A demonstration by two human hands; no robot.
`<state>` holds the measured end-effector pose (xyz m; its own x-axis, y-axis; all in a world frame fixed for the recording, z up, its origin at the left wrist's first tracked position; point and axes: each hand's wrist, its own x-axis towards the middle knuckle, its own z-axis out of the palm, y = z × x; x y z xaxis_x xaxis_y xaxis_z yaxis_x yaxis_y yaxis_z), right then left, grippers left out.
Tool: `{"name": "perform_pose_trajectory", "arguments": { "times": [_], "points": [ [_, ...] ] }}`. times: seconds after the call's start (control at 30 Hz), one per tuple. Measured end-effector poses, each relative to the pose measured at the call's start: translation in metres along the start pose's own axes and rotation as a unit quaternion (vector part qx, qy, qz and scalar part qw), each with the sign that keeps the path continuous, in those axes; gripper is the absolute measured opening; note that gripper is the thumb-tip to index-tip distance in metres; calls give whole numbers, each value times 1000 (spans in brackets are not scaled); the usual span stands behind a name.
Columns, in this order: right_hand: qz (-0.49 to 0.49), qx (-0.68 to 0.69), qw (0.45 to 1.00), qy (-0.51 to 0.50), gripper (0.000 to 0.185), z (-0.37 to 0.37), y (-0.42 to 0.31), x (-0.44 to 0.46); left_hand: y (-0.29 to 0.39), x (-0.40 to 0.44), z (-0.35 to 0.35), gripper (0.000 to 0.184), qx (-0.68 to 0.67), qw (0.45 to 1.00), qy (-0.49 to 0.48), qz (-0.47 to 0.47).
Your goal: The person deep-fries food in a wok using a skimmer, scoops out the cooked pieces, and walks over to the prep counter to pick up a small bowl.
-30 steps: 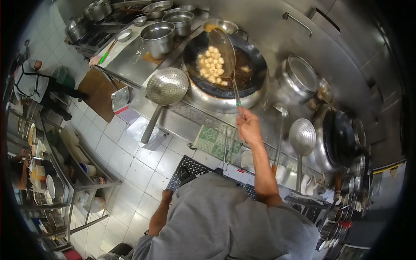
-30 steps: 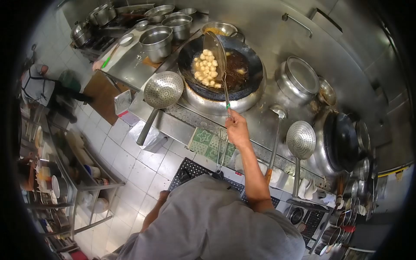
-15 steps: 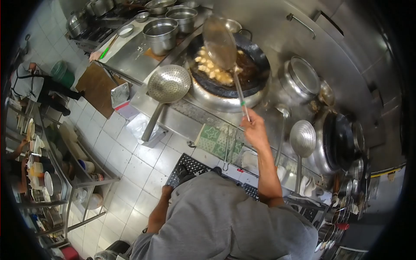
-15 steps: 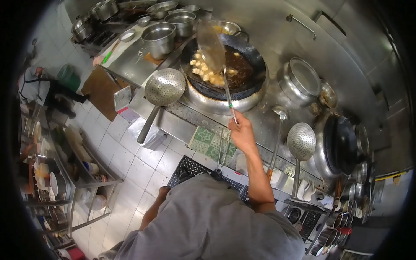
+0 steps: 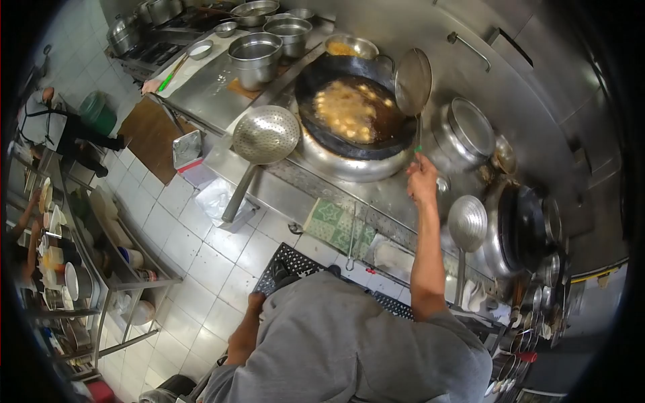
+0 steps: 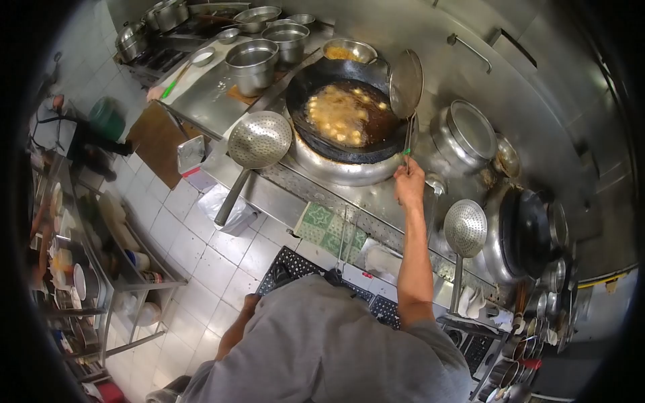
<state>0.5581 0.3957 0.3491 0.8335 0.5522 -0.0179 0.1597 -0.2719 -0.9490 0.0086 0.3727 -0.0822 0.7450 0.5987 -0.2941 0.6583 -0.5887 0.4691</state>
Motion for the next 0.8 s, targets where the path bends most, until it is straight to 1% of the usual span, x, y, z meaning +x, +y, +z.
{"name": "perform_pose_trajectory", "arguments": {
  "times": [0.03,0.07,0.1,0.13,0.17,0.2,0.23,0.27,0.3,0.33,0.37,0.4,0.43,0.47,0.5,0.57,0.6,0.63,0.67,0.77,0.8],
  "points": [
    [-2,0,1000,-2,43,-1,3,4,6,-3,4,29,-185,976,59,-98],
    [27,53,998,-17,44,-2,6,8,10,-3,6,30,-362,906,115,-190],
    [56,105,992,-32,44,-2,8,9,9,0,9,30,-362,905,116,-190],
    [56,105,992,-33,44,0,10,11,7,5,12,30,-387,874,83,-283],
    [82,170,979,-78,43,2,11,14,5,8,14,31,-407,833,49,-373],
    [107,234,958,-123,42,4,13,16,6,5,11,31,-406,833,49,-373],
    [107,236,958,-123,42,8,15,18,6,-1,4,30,-361,882,34,-301],
    [129,282,940,-144,37,12,17,19,7,-3,-3,29,-313,922,18,-226],
    [151,326,919,-165,32,17,17,20,5,-3,-4,29,-311,923,18,-226],
    [151,328,918,-164,32,21,16,19,4,-3,-5,28,-316,925,-1,-210],
    [162,350,903,-186,28,25,16,18,3,-4,-6,27,-320,927,-21,-195],
    [172,372,888,-208,24,28,15,18,-4,-1,2,27,-317,928,-21,-194],
    [172,375,887,-207,24,32,16,18,-15,4,15,25,-170,974,-22,-146],
    [185,402,866,-232,23,36,18,20,-22,7,21,24,-18,995,-23,-93],
    [198,428,844,-257,21,39,18,20,-21,6,16,24,-15,995,-23,-93],
    [192,426,843,-266,20,45,15,17,-11,3,-2,22,22,999,7,24],
    [190,430,838,-277,20,48,14,15,-7,2,-2,22,26,999,7,26],
    [187,434,833,-288,19,51,13,13,-2,1,-3,21,-139,985,16,-96],
    [184,436,833,-287,18,52,12,9,-1,1,-6,20,-298,930,24,-215],
    [169,419,848,-276,16,54,7,-6,-10,3,2,19,-260,937,9,-231],
    [150,380,873,-266,27,55,7,-11,-25,6,13,18,-106,983,-24,-147]
  ]
}}
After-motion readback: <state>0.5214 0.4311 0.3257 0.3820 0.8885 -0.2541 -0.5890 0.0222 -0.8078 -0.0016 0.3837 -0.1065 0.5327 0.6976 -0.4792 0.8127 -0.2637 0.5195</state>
